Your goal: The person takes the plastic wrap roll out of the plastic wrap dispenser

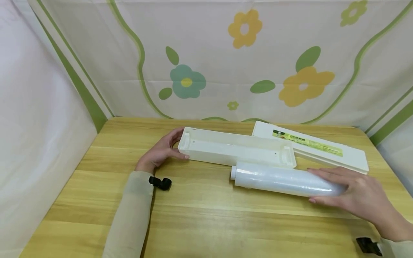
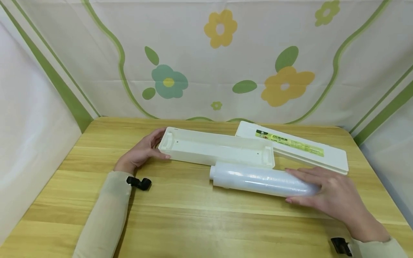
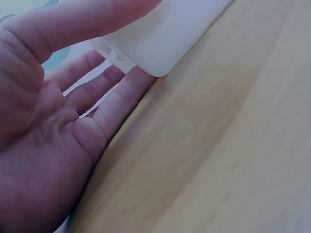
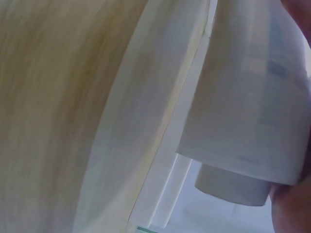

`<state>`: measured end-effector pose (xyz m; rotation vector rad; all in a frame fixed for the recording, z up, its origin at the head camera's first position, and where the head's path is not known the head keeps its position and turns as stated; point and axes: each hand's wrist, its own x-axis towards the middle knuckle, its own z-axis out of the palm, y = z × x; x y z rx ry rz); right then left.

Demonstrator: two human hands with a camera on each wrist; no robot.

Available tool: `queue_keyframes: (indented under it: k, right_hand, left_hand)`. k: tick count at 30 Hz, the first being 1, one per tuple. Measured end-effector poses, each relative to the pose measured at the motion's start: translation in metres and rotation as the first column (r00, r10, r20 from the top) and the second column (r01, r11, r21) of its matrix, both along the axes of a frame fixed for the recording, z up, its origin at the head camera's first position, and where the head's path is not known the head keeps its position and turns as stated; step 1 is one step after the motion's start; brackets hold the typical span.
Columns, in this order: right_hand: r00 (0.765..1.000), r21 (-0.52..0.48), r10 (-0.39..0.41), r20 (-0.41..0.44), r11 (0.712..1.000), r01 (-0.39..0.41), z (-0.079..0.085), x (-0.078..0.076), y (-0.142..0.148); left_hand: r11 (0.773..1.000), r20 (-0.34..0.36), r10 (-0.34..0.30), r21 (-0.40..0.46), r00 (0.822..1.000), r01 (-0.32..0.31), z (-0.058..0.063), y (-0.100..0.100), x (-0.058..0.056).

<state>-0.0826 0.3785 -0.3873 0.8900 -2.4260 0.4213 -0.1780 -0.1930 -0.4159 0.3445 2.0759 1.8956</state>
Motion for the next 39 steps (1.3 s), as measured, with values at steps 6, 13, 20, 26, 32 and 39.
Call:
queue_keyframes:
  k: [6,13,20,26,32,39]
  right_hand:
    - [0.998,-0.008,-0.016,0.054,1.000,0.016,-0.003,0.002,0.001]
    - [0.990,-0.014,-0.076,0.116,0.997,0.078,-0.006,0.010,0.001]
    - [0.966,-0.067,-0.136,0.222,0.986,0.154,-0.011,0.008,-0.001]
    - [0.946,-0.037,-0.184,0.268,0.979,0.201,-0.014,0.011,0.002]
    - [0.955,0.057,-0.130,0.265,0.991,0.119,-0.013,0.012,0.007]
    - [0.887,0.060,-0.207,0.412,0.978,0.200,0.016,0.011,-0.008]
  left_hand:
    - [1.000,-0.004,-0.012,0.008,1.000,0.012,-0.001,0.001,-0.001]
    - [1.000,-0.003,-0.027,0.007,1.000,0.027,0.000,0.002,0.000]
    - [1.000,-0.007,-0.011,0.000,1.000,0.011,-0.001,0.001,0.000]
    - [1.000,-0.005,-0.026,-0.007,1.000,0.026,-0.003,0.004,0.000]
    - [0.999,0.003,-0.024,-0.027,1.000,0.025,0.000,0.004,-0.002]
    - [0.988,0.076,-0.036,-0.146,0.997,0.046,0.021,-0.010,0.016]
